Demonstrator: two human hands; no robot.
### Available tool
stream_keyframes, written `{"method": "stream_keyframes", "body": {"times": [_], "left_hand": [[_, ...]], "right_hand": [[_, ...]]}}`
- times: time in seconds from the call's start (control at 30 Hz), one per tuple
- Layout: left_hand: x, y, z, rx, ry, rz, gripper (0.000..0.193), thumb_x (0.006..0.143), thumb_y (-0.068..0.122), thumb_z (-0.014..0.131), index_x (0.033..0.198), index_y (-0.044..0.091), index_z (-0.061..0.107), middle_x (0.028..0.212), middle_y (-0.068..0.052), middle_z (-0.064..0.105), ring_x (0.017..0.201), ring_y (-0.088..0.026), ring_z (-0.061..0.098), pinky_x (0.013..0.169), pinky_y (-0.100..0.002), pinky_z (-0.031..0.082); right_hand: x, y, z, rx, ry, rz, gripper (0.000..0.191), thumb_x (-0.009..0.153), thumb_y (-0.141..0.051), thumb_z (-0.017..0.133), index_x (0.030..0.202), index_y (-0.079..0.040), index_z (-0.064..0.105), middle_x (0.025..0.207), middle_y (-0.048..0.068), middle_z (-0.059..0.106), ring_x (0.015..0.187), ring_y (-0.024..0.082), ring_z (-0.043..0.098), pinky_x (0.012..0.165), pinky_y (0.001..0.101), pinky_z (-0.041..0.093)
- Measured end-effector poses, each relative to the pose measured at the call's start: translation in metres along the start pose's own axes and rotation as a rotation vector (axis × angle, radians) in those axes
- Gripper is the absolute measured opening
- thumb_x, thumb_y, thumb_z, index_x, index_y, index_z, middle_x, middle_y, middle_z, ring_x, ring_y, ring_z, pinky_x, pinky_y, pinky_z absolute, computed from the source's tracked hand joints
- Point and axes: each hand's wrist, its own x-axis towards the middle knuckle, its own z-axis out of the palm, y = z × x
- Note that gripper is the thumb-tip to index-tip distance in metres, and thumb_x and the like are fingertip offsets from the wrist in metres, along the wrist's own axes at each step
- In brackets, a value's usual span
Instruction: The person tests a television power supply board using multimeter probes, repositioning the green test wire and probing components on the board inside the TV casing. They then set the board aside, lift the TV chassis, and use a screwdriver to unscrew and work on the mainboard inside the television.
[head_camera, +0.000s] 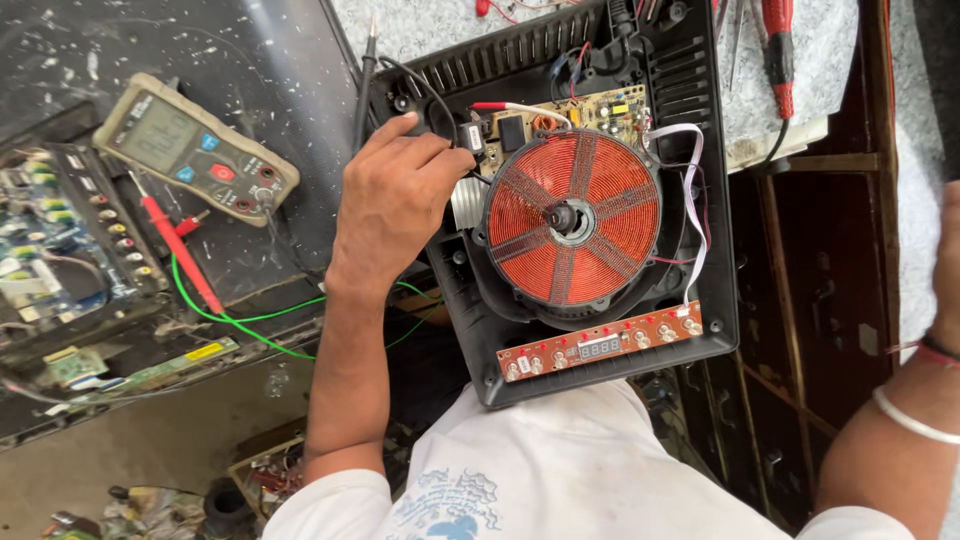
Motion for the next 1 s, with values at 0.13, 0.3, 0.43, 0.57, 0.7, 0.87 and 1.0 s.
{"method": "stream_keyframes", "body": {"times": [0.13,0.3,0.43,0.57,0.7,0.87,1.0], "left_hand": [[-0.001,0.001,0.002,-0.048,0.004,-0.034,0.009,0.092,0.003,0.073,0.101,0.003,0.073,0.094,-0.009,0.07,0.089,-0.026,0.069,0.112,-0.045,0.05],[-0.002,0.001,0.0,-0.148,-0.021,-0.085,0.011,0.092,0.004,0.073,0.103,0.003,0.071,0.097,-0.011,0.069,0.094,-0.03,0.069,0.115,-0.045,0.047],[-0.001,-0.001,-0.002,-0.189,-0.038,-0.087,0.01,0.093,0.006,0.075,0.102,0.003,0.071,0.097,-0.011,0.07,0.096,-0.03,0.068,0.116,-0.046,0.045],[-0.001,0.0,-0.004,-0.211,-0.036,-0.084,0.015,0.089,0.009,0.077,0.101,0.004,0.071,0.099,-0.011,0.07,0.098,-0.032,0.068,0.113,-0.046,0.045],[0.0,0.001,-0.005,-0.228,-0.049,-0.103,0.015,0.089,0.008,0.077,0.101,0.004,0.07,0.098,-0.012,0.069,0.096,-0.032,0.068,0.115,-0.047,0.045],[-0.001,0.0,-0.004,-0.222,-0.046,-0.101,0.014,0.09,0.007,0.076,0.102,0.004,0.07,0.097,-0.012,0.069,0.095,-0.033,0.067,0.115,-0.047,0.045],[0.0,0.001,-0.003,-0.222,-0.041,-0.107,0.012,0.091,0.006,0.075,0.101,0.004,0.07,0.096,-0.012,0.069,0.095,-0.032,0.067,0.114,-0.047,0.045]], "right_hand": [[0.016,-0.055,0.0,0.125,-0.022,-0.074,0.026,0.093,-0.011,0.086,0.115,-0.005,0.073,0.105,0.011,0.072,0.094,0.027,0.069,0.084,0.0345,0.054],[0.059,-0.127,0.013,0.204,-0.231,-0.332,0.035,0.083,-0.015,0.087,0.114,-0.006,0.074,0.097,0.01,0.07,0.086,0.027,0.066,0.075,0.0373,0.052],[0.094,-0.171,0.03,0.221,-0.319,-0.447,0.042,0.082,-0.028,0.086,0.113,-0.005,0.073,0.085,0.008,0.066,0.075,0.025,0.063,0.064,0.0367,0.05],[0.112,-0.195,0.047,0.176,-0.331,-0.465,0.041,0.087,-0.037,0.082,0.11,-0.005,0.07,0.079,0.007,0.06,0.073,0.026,0.063,0.06,0.0363,0.05],[0.119,-0.197,0.058,0.214,-0.34,-0.551,0.039,0.089,-0.035,0.079,0.11,-0.004,0.067,0.085,0.007,0.06,0.076,0.025,0.064,0.062,0.037,0.051],[0.118,-0.191,0.058,0.199,-0.329,-0.586,0.034,0.091,-0.031,0.08,0.106,-0.003,0.067,0.083,0.007,0.061,0.073,0.025,0.064,0.059,0.0372,0.05],[0.112,-0.179,0.046,0.272,-0.331,-0.458,0.032,0.088,-0.027,0.082,0.109,-0.005,0.07,0.082,0.006,0.062,0.072,0.024,0.063,0.059,0.0355,0.05]]}}
